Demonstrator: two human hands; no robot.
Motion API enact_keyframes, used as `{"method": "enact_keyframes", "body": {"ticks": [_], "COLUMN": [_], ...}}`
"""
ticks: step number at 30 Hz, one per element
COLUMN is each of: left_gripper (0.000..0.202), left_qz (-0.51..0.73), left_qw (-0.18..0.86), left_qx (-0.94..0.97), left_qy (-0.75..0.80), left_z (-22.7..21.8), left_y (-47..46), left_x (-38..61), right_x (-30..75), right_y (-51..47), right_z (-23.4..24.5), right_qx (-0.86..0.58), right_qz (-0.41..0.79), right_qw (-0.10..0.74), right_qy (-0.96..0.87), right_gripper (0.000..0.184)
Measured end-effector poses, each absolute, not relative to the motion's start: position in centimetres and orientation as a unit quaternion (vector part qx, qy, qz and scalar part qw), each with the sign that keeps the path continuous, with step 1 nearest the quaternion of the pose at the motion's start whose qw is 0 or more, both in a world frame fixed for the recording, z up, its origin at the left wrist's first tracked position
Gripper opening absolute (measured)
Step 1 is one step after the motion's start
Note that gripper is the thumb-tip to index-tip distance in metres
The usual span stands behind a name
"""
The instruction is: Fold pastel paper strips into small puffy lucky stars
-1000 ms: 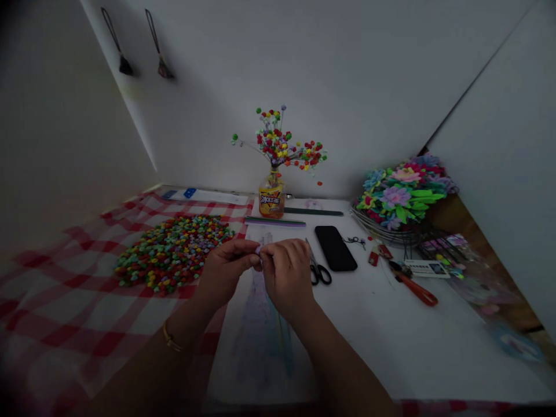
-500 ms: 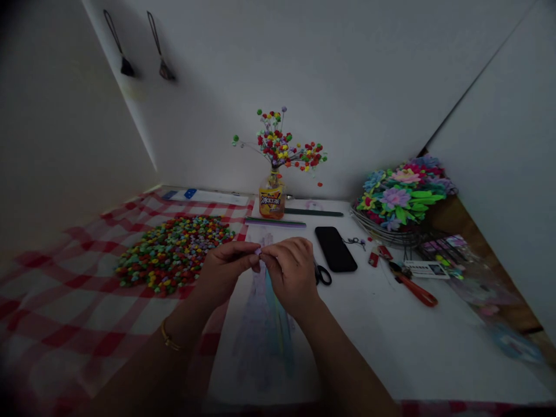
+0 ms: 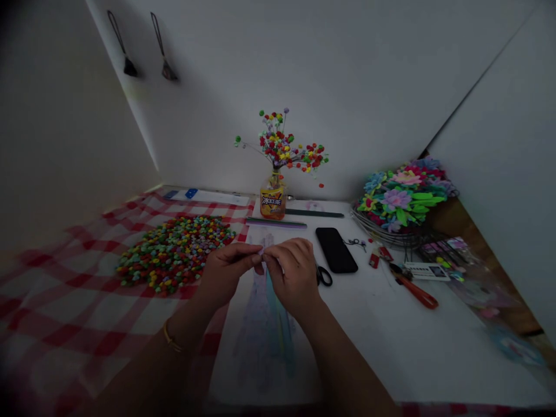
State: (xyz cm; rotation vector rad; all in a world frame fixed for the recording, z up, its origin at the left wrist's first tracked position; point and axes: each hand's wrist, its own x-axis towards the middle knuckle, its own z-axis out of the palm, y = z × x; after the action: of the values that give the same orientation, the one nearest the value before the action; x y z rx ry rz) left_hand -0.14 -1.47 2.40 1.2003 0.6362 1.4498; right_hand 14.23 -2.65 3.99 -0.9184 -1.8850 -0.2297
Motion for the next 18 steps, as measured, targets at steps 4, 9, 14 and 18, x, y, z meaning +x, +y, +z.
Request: {"method": "enact_keyframes", "body": {"ticks": [4, 9, 14, 18], "left_gripper": [0.012, 0.01, 0.009, 0.01], "left_qz": [0.612, 0.6, 0.584, 0.572], "left_qw": [0.535, 0.526, 0.532, 0.541], "left_qx": [0.516, 0.531, 0.539, 0.543], "left_qy": [0.271, 0.286, 0.291, 0.292], "left_z": [2.4, 2.43, 2.75, 2.92], "left_y": [-1.44, -1.4, -1.44, -1.38], "left_x": [-0.18, -0.3, -0.59, -0.64], "right_x": [14.22, 14.38, 14.48, 14.41], "right_y": [-2.42, -2.14, -2.01, -1.94], "right_z": [3.74, 3.64, 3.8, 3.67], "right_qx": [-0.365, -0.343, -0.323, -0.311], "right_qz": [-0.072, -0.071, -0.063, -0.066], "right_qw": [0.493, 0.485, 0.467, 0.47], "right_qy": [-0.786, -0.801, -0.821, -0.823], "right_gripper": [0.008, 0.007, 0.008, 0.009]}}
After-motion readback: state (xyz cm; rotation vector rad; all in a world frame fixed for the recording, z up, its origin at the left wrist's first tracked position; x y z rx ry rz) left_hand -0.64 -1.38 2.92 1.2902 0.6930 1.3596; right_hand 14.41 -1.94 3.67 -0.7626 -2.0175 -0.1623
